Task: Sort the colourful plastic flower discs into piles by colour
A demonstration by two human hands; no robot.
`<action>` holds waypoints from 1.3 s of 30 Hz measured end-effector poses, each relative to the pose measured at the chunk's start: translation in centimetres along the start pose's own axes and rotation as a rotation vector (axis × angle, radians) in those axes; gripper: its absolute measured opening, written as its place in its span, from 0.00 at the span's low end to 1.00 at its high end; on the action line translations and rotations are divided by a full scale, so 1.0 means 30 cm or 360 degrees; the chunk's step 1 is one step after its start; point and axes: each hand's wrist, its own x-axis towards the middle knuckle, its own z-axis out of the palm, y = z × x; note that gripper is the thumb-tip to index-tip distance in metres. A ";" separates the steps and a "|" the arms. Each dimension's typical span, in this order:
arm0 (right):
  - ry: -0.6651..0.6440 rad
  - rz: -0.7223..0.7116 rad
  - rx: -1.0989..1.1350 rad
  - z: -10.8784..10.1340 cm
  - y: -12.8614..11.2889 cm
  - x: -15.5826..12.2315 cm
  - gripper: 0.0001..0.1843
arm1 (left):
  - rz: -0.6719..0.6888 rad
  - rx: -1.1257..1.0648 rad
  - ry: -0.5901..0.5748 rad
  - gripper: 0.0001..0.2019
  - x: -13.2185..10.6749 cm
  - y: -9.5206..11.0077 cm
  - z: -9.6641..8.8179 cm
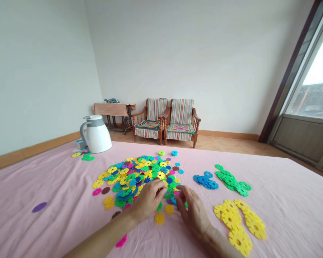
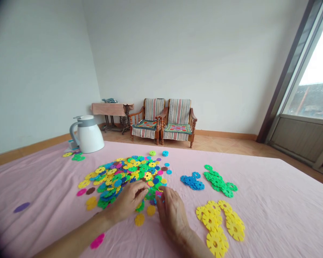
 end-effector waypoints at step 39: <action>-0.0289 0.0421 0.0819 -0.087 -0.088 0.024 0.18 | -0.0488 -0.1488 -0.0212 0.16 -0.043 0.035 0.051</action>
